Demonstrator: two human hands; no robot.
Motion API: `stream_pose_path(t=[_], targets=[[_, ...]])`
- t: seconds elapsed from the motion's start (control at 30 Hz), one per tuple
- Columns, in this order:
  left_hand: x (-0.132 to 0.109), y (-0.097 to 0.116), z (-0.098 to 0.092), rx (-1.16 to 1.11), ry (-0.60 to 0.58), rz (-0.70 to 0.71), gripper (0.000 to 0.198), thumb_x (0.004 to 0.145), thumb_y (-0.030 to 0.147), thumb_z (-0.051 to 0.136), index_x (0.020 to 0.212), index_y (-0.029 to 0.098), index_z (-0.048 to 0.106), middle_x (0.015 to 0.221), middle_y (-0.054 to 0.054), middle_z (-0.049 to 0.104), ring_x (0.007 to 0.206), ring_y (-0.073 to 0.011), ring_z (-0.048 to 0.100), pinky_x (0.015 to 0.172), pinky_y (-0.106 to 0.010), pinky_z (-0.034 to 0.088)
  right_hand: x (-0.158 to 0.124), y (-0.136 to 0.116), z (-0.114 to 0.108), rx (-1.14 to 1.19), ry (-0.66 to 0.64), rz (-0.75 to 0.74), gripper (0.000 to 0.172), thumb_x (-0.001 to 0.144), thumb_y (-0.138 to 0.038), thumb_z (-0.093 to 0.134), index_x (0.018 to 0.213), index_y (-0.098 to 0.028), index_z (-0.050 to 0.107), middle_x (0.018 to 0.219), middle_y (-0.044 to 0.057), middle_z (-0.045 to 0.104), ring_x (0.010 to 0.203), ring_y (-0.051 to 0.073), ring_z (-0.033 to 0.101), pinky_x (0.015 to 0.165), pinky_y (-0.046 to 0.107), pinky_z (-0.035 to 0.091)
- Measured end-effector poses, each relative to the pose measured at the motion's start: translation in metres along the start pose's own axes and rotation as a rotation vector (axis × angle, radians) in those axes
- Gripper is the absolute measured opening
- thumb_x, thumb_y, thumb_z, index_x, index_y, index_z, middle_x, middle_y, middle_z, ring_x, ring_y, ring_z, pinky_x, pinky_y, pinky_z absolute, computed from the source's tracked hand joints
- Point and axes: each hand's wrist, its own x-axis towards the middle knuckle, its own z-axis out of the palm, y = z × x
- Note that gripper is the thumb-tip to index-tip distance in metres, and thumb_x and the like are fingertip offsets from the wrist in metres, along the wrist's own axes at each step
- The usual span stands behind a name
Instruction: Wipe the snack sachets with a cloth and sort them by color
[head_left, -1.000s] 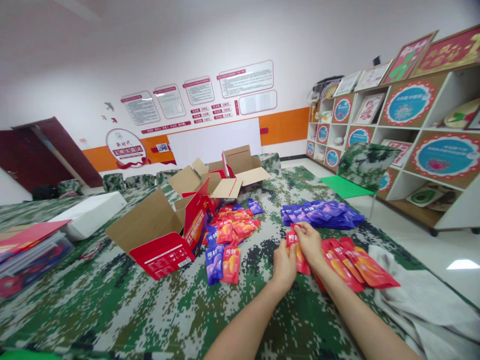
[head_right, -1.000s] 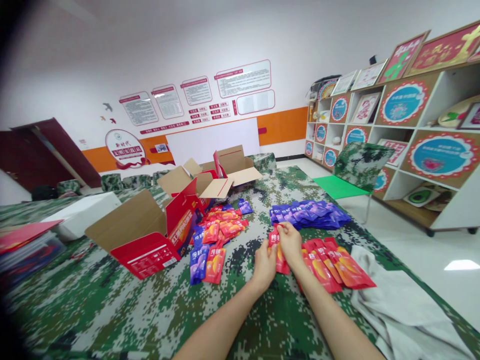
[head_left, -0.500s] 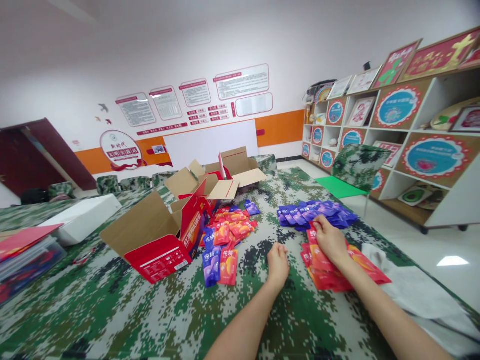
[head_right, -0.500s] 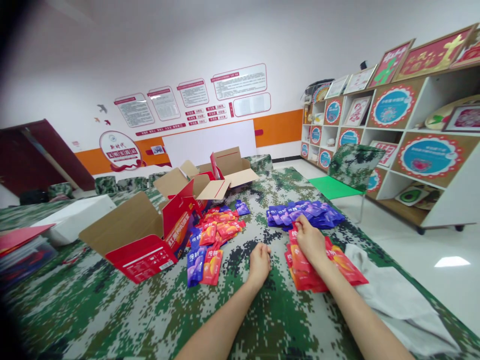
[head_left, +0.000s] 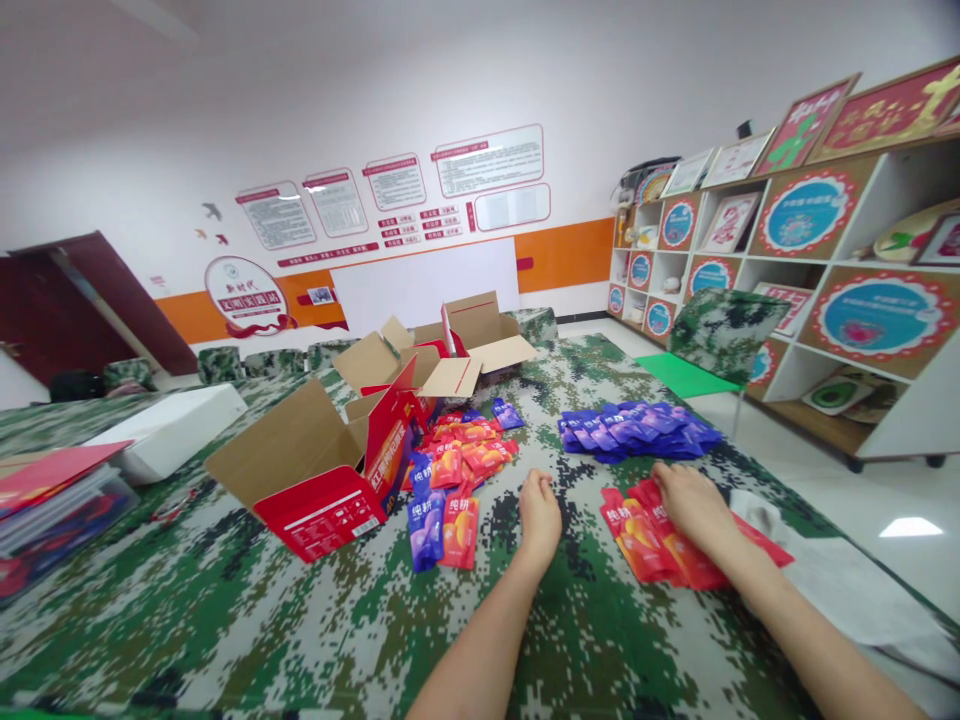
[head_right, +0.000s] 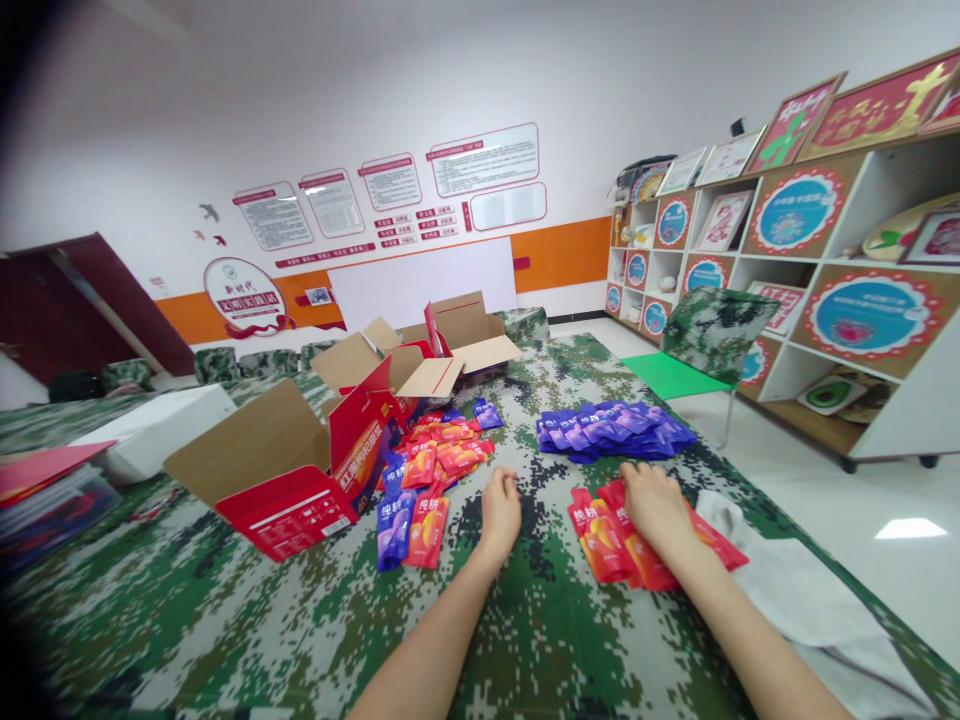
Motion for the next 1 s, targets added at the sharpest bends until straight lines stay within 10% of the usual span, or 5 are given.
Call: stream_pose_path(t=[0.27, 0.57, 0.83, 1.0], targets=[[0.053, -0.008, -0.051, 0.639, 0.22, 0.109, 0.026, 0.082, 0.014, 0.034, 0.101, 0.012, 0.051, 0.099, -0.013, 0.055, 0.1, -0.0233, 0.049, 0.09, -0.038, 0.034, -0.005, 0.0, -0.003, -0.012, 0.177, 0.11, 0.026, 0.085, -0.026, 0.037, 0.104, -0.017, 0.052, 0.091, 0.011, 0.054, 0.086, 0.025, 0.049, 0.067, 0.034, 0.034], [0.09, -0.036, -0.061, 0.956, 0.102, 0.057, 0.032, 0.08, 0.028, 0.048, 0.106, 0.009, 0.052, 0.105, -0.015, 0.058, 0.103, -0.0261, 0.048, 0.102, -0.045, 0.015, -0.015, -0.015, -0.022, 0.133, 0.178, 0.072, 0.024, 0.084, -0.028, 0.038, 0.1, -0.019, 0.053, 0.092, 0.01, 0.055, 0.088, 0.025, 0.048, 0.069, 0.035, 0.034], [0.08, -0.026, -0.057, 0.789, 0.053, 0.002, 0.028, 0.074, 0.029, 0.057, 0.095, 0.009, 0.057, 0.103, -0.017, 0.058, 0.103, -0.027, 0.049, 0.088, -0.036, 0.034, -0.024, -0.026, -0.026, 0.265, 0.202, 0.031, 0.021, 0.083, -0.025, 0.038, 0.094, -0.019, 0.055, 0.09, 0.009, 0.056, 0.086, 0.024, 0.05, 0.074, 0.036, 0.036], [0.057, 0.005, -0.042, 0.315, -0.119, -0.072, 0.028, 0.071, 0.034, 0.061, 0.089, 0.012, 0.061, 0.085, -0.011, 0.065, 0.082, -0.0221, 0.058, 0.074, -0.031, 0.041, -0.01, -0.052, -0.024, 0.771, 0.166, 0.048, 0.031, 0.081, -0.031, 0.042, 0.108, -0.017, 0.048, 0.092, 0.008, 0.059, 0.081, 0.019, 0.057, 0.075, 0.032, 0.042]])
